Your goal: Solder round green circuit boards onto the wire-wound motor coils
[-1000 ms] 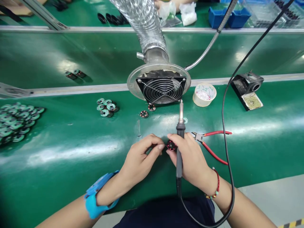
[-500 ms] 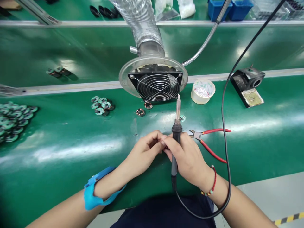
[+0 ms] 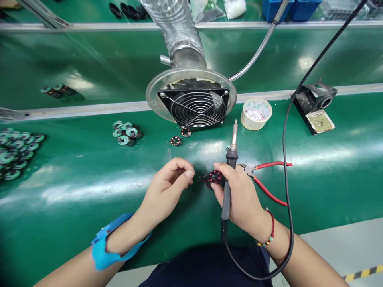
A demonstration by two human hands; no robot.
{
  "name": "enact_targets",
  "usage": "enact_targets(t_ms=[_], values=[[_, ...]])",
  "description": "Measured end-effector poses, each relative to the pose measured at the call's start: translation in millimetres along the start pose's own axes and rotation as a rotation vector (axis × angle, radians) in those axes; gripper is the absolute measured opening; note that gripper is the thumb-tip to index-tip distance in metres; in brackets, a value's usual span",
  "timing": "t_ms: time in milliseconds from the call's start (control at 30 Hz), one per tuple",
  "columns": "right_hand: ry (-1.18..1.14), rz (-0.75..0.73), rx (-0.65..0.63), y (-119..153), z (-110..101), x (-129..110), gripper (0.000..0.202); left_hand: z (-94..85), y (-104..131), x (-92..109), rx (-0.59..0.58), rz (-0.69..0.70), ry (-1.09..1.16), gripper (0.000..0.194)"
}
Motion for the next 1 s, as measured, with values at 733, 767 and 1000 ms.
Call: enact_targets(t_ms=[733,767,1000], values=[[-0.051,-0.048,-0.037,1,2,-7,0.053,4.1,0,-19,-0.046,-0.223,0.251,0.013],[-0.032,-0.058,-0.040,1,2,-8,0.052,8.9,1,-18,-0.110,-0.236,0.241,0.016],[-0.008,-0.099,-0.087,0,4,-13,0.051,24.0,6,-15,-0.281,-0.293,0.175,0.022]])
Point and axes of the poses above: each hand's wrist, its own y-axis away from the middle knuckle, its own z-axis out of the palm, x = y × z, the point moved 8 cm from there along -y, towards the middle knuckle, and after that the axes turned 2 degrees about y, right-handed, at the moved point
